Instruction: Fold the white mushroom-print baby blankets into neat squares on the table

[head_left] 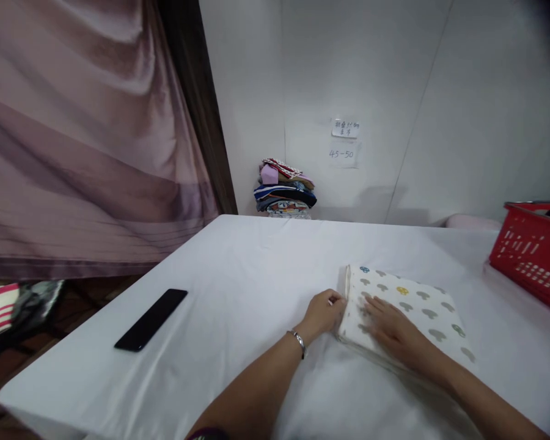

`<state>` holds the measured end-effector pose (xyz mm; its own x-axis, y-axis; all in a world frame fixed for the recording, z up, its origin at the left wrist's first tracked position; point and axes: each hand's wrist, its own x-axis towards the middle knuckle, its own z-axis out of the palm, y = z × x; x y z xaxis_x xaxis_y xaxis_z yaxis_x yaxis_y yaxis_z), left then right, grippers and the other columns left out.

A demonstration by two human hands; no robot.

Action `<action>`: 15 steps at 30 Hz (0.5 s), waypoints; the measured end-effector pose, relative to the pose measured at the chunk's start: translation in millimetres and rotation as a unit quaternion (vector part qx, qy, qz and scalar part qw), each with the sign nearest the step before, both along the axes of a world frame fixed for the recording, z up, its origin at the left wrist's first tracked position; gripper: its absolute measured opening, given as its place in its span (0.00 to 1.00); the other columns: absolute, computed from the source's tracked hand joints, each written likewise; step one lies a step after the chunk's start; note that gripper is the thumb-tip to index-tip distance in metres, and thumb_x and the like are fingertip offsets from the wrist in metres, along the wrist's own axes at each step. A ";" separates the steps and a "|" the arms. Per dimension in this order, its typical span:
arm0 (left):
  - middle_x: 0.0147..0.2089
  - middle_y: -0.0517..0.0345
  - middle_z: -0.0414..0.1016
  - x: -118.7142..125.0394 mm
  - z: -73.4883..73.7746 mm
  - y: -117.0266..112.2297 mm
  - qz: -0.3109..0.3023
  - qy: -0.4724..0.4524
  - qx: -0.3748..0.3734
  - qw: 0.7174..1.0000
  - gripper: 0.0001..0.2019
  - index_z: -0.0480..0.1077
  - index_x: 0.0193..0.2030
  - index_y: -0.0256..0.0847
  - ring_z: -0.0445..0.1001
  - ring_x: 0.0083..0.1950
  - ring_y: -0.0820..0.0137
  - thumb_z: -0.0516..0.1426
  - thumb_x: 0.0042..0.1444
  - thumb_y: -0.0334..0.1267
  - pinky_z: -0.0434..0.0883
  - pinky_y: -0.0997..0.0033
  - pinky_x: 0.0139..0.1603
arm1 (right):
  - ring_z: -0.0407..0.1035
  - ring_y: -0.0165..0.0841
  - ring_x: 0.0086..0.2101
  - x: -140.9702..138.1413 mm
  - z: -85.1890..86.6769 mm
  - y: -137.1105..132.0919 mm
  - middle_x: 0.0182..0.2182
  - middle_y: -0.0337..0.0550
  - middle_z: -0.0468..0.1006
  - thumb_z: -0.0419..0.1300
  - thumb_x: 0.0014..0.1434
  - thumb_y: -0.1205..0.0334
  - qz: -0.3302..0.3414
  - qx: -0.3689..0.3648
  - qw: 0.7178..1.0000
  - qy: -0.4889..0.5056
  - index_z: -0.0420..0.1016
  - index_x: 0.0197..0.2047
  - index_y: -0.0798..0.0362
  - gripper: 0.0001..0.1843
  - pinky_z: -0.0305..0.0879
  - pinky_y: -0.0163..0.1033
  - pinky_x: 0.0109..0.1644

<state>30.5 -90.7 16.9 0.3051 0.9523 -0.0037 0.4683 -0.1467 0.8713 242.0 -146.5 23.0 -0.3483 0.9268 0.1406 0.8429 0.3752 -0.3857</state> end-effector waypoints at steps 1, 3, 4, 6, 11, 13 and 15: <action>0.37 0.59 0.75 -0.9 2.9 3.5 0.013 0.004 -0.004 1.000 0.12 0.71 0.37 0.39 0.69 0.36 0.73 0.51 0.54 0.42 0.65 0.76 0.38 | 0.46 0.41 0.61 12.2 0.0 -9.3 0.62 0.41 0.55 0.48 0.59 0.49 -0.009 0.003 1.000 0.004 0.59 0.61 0.45 0.28 0.42 0.53 0.64; 0.36 0.59 0.75 0.0 9.9 11.7 0.025 0.014 -0.007 1.000 0.10 0.71 0.35 0.39 0.69 0.36 0.72 0.51 0.53 0.40 0.65 0.76 0.36 | 0.47 0.42 0.61 44.2 -2.5 -22.0 0.62 0.41 0.57 0.50 0.57 0.46 -0.057 0.014 0.998 0.018 0.63 0.59 0.45 0.28 0.41 0.53 0.64; 0.35 0.59 0.75 2.3 13.7 16.1 0.025 0.020 -0.009 0.999 0.10 0.71 0.34 0.39 0.69 0.35 0.72 0.51 0.52 0.39 0.64 0.76 0.36 | 0.48 0.43 0.61 62.5 -4.5 -25.3 0.61 0.42 0.58 0.51 0.55 0.45 -0.100 0.023 0.994 0.036 0.66 0.57 0.46 0.28 0.43 0.53 0.63; 0.34 0.59 0.75 10.4 20.2 25.2 0.025 0.035 -0.010 0.999 0.09 0.71 0.33 0.39 0.70 0.35 0.72 0.52 0.52 0.39 0.64 0.75 0.36 | 0.50 0.46 0.60 98.2 -8.8 -27.4 0.60 0.44 0.59 0.52 0.51 0.42 -0.189 0.032 0.978 0.085 0.68 0.54 0.48 0.30 0.51 0.53 0.61; 0.38 0.55 0.76 38.1 22.9 42.1 0.069 0.089 -0.027 0.993 0.14 0.71 0.34 0.39 0.71 0.39 0.68 0.55 0.50 0.49 0.64 0.74 0.36 | 0.65 0.49 0.51 137.3 -11.7 -26.4 0.55 0.48 0.68 0.54 0.47 0.39 -0.411 -0.017 0.878 0.243 0.66 0.55 0.45 0.34 0.61 0.53 0.54; 0.38 0.54 0.76 45.1 20.1 44.4 0.084 0.104 -0.045 0.990 0.16 0.70 0.35 0.38 0.71 0.39 0.67 0.56 0.49 0.51 0.64 0.73 0.35 | 0.63 0.47 0.52 130.0 -10.8 -27.3 0.55 0.49 0.68 0.55 0.48 0.41 -0.426 -0.033 0.850 0.308 0.64 0.57 0.49 0.36 0.60 0.49 0.56; 0.39 0.53 0.75 48.6 17.8 44.7 0.094 0.110 -0.052 0.988 0.16 0.70 0.35 0.38 0.71 0.39 0.66 0.57 0.47 0.50 0.63 0.73 0.34 | 0.62 0.45 0.53 119.3 -11.3 -28.0 0.55 0.49 0.67 0.55 0.48 0.43 -0.428 -0.044 0.834 0.345 0.63 0.59 0.51 0.37 0.59 0.47 0.57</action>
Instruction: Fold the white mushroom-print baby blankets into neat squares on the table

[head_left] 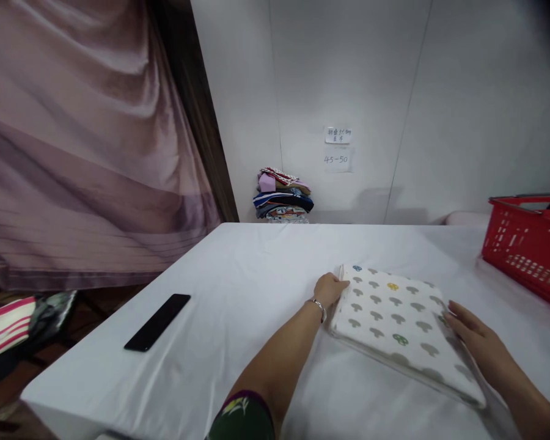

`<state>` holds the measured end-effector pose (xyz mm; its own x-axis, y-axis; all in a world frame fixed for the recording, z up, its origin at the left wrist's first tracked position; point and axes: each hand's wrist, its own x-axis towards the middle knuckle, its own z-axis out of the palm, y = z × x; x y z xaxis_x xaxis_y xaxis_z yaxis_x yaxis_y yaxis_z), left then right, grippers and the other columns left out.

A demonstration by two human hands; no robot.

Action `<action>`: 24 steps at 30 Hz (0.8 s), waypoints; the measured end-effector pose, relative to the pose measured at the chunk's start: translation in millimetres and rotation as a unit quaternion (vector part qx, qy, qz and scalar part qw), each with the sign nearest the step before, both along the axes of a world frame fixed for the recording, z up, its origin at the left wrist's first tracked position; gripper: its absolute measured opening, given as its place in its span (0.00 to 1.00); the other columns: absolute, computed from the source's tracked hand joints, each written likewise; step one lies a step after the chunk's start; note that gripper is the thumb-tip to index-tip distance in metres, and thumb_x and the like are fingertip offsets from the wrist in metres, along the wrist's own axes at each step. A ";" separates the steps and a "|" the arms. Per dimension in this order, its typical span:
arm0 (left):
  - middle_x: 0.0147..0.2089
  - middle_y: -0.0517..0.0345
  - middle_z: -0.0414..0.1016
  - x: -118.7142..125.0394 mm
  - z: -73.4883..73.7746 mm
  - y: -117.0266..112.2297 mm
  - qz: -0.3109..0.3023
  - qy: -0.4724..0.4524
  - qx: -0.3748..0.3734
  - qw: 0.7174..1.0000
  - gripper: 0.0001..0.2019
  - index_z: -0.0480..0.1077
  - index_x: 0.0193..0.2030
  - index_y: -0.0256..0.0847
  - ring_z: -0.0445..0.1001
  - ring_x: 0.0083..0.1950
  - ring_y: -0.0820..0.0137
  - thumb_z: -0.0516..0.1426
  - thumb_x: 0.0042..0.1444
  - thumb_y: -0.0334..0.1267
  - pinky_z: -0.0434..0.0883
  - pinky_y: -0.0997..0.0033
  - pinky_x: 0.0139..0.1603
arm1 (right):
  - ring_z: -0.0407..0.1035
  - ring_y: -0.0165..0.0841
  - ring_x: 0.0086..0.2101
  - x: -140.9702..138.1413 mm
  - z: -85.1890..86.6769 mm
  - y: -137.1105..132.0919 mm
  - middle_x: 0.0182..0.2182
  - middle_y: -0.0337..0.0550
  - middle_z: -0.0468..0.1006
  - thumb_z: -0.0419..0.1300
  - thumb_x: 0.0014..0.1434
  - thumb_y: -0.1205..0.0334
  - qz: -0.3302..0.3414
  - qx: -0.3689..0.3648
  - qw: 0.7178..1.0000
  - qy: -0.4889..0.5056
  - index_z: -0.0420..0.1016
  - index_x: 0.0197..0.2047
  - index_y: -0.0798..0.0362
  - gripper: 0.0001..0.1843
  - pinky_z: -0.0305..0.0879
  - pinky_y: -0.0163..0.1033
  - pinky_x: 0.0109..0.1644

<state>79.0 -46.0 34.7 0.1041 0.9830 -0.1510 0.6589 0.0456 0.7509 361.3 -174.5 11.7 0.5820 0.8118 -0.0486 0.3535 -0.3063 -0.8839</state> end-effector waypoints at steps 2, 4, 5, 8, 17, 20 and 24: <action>0.39 0.54 0.75 1.4 -0.7 -0.4 -0.001 0.006 0.005 1.000 0.16 0.70 0.35 0.38 0.71 0.39 0.66 0.59 0.46 0.49 0.63 0.73 0.34 | 0.62 0.46 0.53 -7.2 -2.5 0.0 0.56 0.50 0.66 0.56 0.49 0.43 -0.005 -0.004 1.000 0.021 0.62 0.59 0.51 0.37 0.58 0.46 0.57; 0.39 0.54 0.75 2.3 -0.2 -0.2 -0.005 0.017 0.003 1.000 0.16 0.69 0.35 0.39 0.71 0.39 0.66 0.59 0.44 0.49 0.63 0.72 0.34 | 0.62 0.45 0.54 -8.4 -6.4 0.4 0.56 0.50 0.66 0.55 0.49 0.44 -0.008 0.002 0.999 0.039 0.61 0.60 0.51 0.37 0.56 0.46 0.58; 0.39 0.54 0.75 3.0 0.1 0.3 -0.007 0.022 -0.001 1.000 0.16 0.69 0.34 0.39 0.71 0.38 0.66 0.60 0.44 0.49 0.63 0.72 0.34 | 0.61 0.45 0.54 -7.4 -8.4 0.5 0.57 0.49 0.66 0.55 0.49 0.44 -0.006 0.003 0.999 0.046 0.61 0.60 0.51 0.37 0.56 0.46 0.58; 0.38 0.54 0.75 5.5 0.0 2.8 -0.016 0.033 -0.017 0.999 0.14 0.69 0.32 0.38 0.72 0.37 0.65 0.60 0.43 0.47 0.63 0.72 0.32 | 0.60 0.45 0.55 -3.0 -12.8 0.0 0.57 0.49 0.65 0.56 0.49 0.43 0.001 0.003 0.999 0.052 0.60 0.60 0.50 0.38 0.54 0.46 0.59; 0.38 0.50 0.75 4.0 -5.9 3.7 0.022 0.006 -0.016 1.000 0.09 0.68 0.34 0.36 0.72 0.39 0.66 0.57 0.48 0.40 0.64 0.73 0.33 | 0.59 0.47 0.56 -6.1 -14.4 -0.6 0.58 0.50 0.64 0.57 0.48 0.42 0.019 0.024 0.998 0.051 0.60 0.61 0.50 0.39 0.56 0.49 0.58; 0.38 0.51 0.75 3.2 -7.0 4.7 0.023 0.007 -0.022 0.999 0.10 0.69 0.35 0.37 0.72 0.38 0.66 0.57 0.48 0.40 0.63 0.74 0.31 | 0.58 0.48 0.56 -9.4 -10.8 -0.6 0.58 0.49 0.64 0.60 0.46 0.44 0.003 0.030 0.997 0.077 0.60 0.61 0.50 0.40 0.56 0.48 0.58; 0.38 0.53 0.75 4.3 -6.2 11.1 0.019 0.007 -0.023 1.000 0.11 0.69 0.35 0.37 0.72 0.37 0.67 0.59 0.45 0.39 0.63 0.74 0.31 | 0.57 0.47 0.56 -13.3 -7.6 0.4 0.58 0.46 0.64 0.61 0.45 0.44 -0.011 0.031 0.995 0.091 0.59 0.62 0.50 0.42 0.55 0.45 0.59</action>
